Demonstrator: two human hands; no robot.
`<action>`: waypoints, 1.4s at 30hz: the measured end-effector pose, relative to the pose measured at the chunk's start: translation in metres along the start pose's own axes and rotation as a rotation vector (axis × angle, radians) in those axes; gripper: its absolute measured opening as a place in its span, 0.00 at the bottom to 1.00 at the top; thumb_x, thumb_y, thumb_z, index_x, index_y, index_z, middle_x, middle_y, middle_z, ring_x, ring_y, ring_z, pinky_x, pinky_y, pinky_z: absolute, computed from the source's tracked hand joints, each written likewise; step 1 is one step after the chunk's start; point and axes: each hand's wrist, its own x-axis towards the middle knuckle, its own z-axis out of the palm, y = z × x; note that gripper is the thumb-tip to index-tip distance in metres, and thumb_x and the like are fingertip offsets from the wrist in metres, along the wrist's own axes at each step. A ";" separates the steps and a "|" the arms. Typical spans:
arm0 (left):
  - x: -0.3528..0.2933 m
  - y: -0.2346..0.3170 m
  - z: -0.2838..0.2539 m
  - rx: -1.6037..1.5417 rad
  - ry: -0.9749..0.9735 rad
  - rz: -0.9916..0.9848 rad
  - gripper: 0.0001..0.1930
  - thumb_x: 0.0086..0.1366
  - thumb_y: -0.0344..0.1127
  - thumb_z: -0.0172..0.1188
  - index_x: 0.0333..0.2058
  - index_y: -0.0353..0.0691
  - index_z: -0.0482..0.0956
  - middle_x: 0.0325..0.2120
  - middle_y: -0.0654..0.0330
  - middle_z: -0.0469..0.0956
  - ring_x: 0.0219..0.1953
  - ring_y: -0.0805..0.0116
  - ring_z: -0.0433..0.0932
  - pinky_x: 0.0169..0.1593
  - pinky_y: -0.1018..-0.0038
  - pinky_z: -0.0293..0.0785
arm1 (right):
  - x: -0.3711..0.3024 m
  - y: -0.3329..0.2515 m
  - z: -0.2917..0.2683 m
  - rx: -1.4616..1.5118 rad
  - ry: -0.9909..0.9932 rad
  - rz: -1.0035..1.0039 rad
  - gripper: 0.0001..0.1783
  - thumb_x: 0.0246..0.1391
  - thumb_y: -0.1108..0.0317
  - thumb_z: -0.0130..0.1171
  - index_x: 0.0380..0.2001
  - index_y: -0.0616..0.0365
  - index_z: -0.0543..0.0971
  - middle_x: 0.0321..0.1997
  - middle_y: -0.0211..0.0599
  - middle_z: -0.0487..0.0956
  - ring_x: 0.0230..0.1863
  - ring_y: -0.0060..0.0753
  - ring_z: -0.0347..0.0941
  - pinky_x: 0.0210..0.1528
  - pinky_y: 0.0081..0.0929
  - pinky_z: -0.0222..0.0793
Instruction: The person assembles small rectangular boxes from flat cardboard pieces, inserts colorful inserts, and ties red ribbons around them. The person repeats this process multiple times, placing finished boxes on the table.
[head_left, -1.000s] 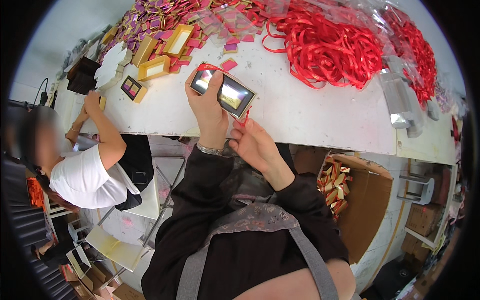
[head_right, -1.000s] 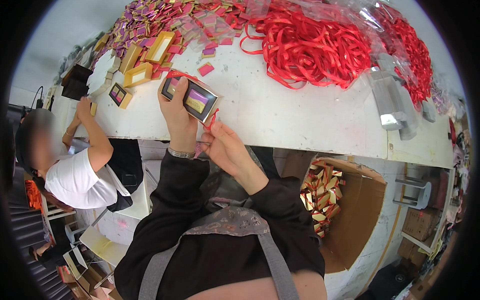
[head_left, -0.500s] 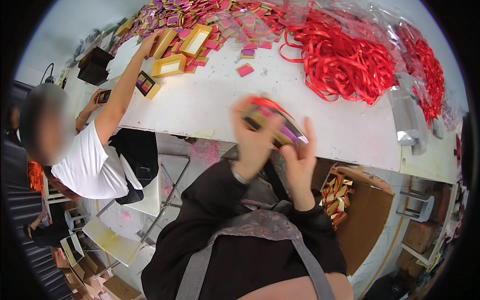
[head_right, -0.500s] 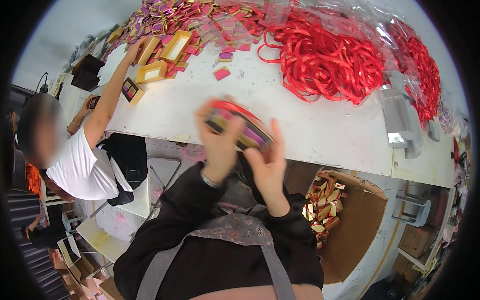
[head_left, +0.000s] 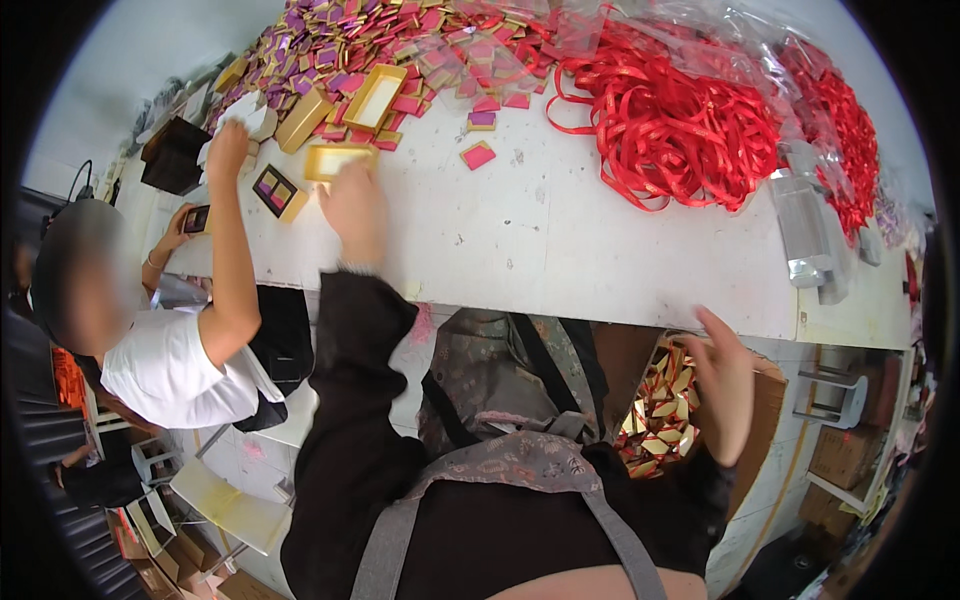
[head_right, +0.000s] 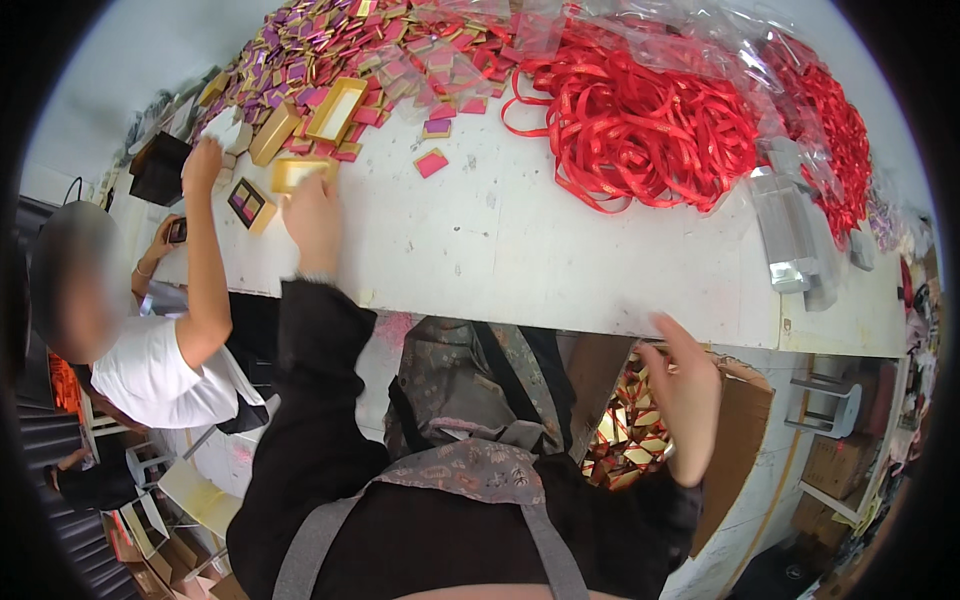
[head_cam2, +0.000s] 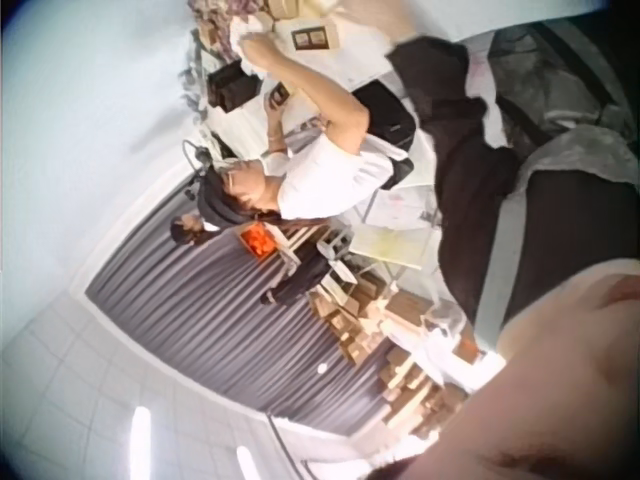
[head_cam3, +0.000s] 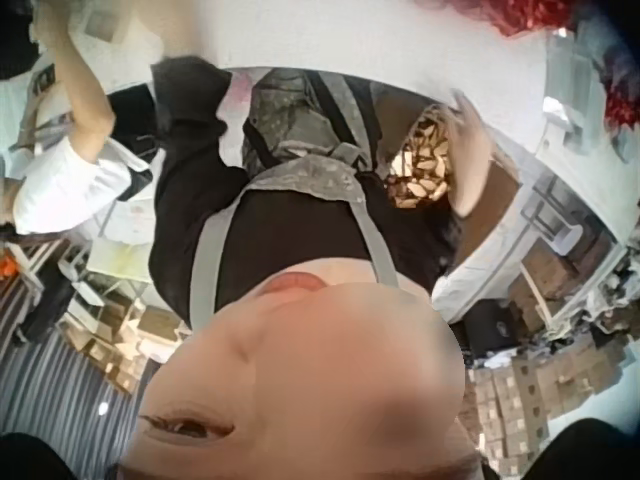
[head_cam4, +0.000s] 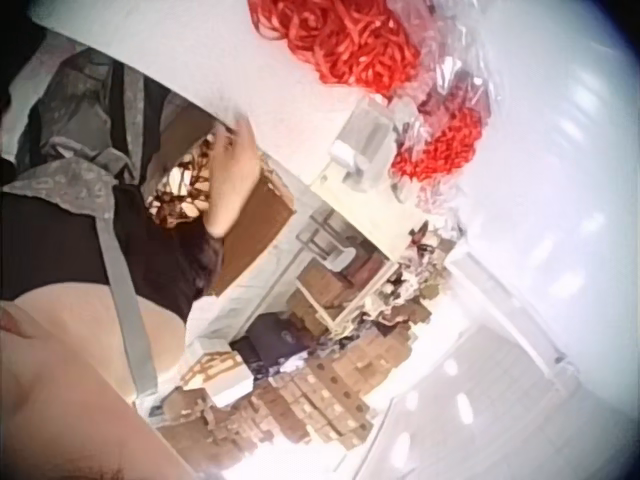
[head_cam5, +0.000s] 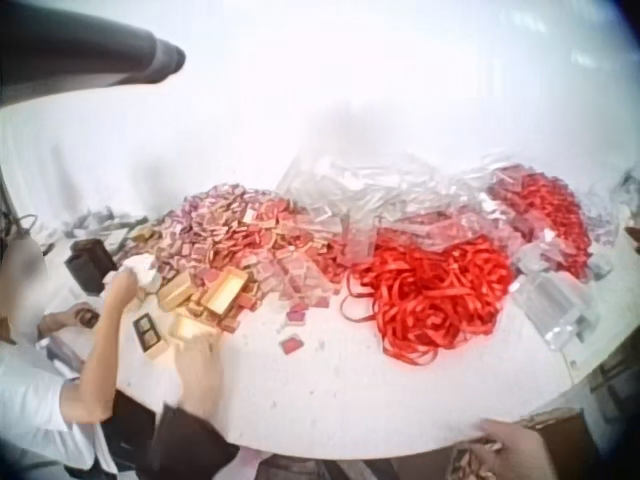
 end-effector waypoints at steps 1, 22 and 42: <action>-0.021 0.005 0.002 0.016 0.065 0.087 0.13 0.64 0.41 0.50 0.45 0.46 0.74 0.39 0.61 0.76 0.47 0.61 0.73 0.59 0.49 0.58 | 0.021 -0.019 0.018 -0.028 0.012 -0.229 0.17 0.50 0.67 0.62 0.44 0.59 0.78 0.46 0.45 0.79 0.47 0.47 0.75 0.47 0.35 0.72; -0.098 0.039 -0.067 -0.702 -0.002 0.437 0.20 0.47 0.32 0.68 0.42 0.45 0.78 0.40 0.58 0.77 0.49 0.53 0.73 0.51 0.66 0.71 | 0.117 -0.118 0.161 -0.035 -0.177 -0.812 0.24 0.41 0.57 0.65 0.42 0.58 0.77 0.55 0.50 0.70 0.55 0.48 0.66 0.53 0.42 0.62; -0.030 -0.099 -0.024 0.055 0.052 0.100 0.32 0.60 0.47 0.58 0.60 0.39 0.63 0.60 0.42 0.59 0.61 0.39 0.56 0.62 0.54 0.57 | 0.126 -0.112 0.169 0.092 -0.018 -0.767 0.18 0.36 0.63 0.70 0.33 0.57 0.77 0.48 0.39 0.75 0.46 0.43 0.68 0.46 0.34 0.68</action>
